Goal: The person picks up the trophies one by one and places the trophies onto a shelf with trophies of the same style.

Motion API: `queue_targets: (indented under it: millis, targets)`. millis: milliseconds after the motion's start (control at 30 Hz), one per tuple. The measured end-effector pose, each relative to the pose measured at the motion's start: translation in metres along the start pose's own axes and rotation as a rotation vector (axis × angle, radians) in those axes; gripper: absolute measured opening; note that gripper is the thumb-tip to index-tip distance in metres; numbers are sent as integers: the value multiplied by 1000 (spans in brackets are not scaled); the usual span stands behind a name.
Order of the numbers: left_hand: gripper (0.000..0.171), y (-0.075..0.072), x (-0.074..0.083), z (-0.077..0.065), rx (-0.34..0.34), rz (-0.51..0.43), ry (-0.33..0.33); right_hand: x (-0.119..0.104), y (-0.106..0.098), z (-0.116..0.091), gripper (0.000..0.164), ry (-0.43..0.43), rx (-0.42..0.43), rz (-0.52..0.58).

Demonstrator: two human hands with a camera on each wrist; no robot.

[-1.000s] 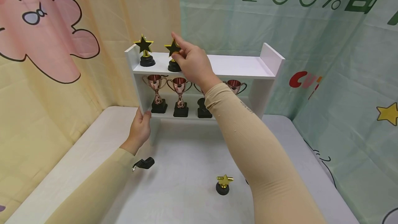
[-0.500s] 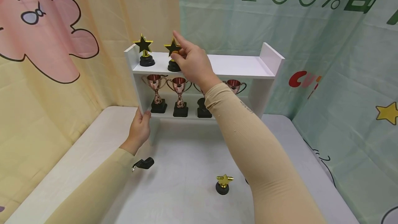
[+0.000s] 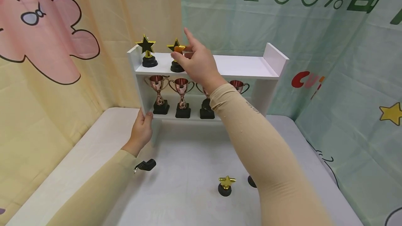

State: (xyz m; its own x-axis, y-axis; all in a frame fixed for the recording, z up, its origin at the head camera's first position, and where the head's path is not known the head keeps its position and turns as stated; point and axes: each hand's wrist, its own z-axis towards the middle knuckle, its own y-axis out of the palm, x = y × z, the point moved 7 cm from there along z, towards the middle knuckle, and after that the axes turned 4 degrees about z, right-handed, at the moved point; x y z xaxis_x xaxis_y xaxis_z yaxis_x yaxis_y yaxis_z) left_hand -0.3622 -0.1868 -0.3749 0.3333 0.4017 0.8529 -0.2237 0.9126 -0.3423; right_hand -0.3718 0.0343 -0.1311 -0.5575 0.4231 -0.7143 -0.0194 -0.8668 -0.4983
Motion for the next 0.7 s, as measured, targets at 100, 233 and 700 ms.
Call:
queue_targets:
  millis: [100,233,700]
  targets:
    - [57,1,1,-1,2,1,-8,0,-3,-2,87,15,-7,0]
    - [57,1,2,-1,14,8,-21,0,-8,-5,89,39,-28,-24]
    - [57,3,0,-2,26,10,-22,15,-38,-36,87,57,-60,-115]
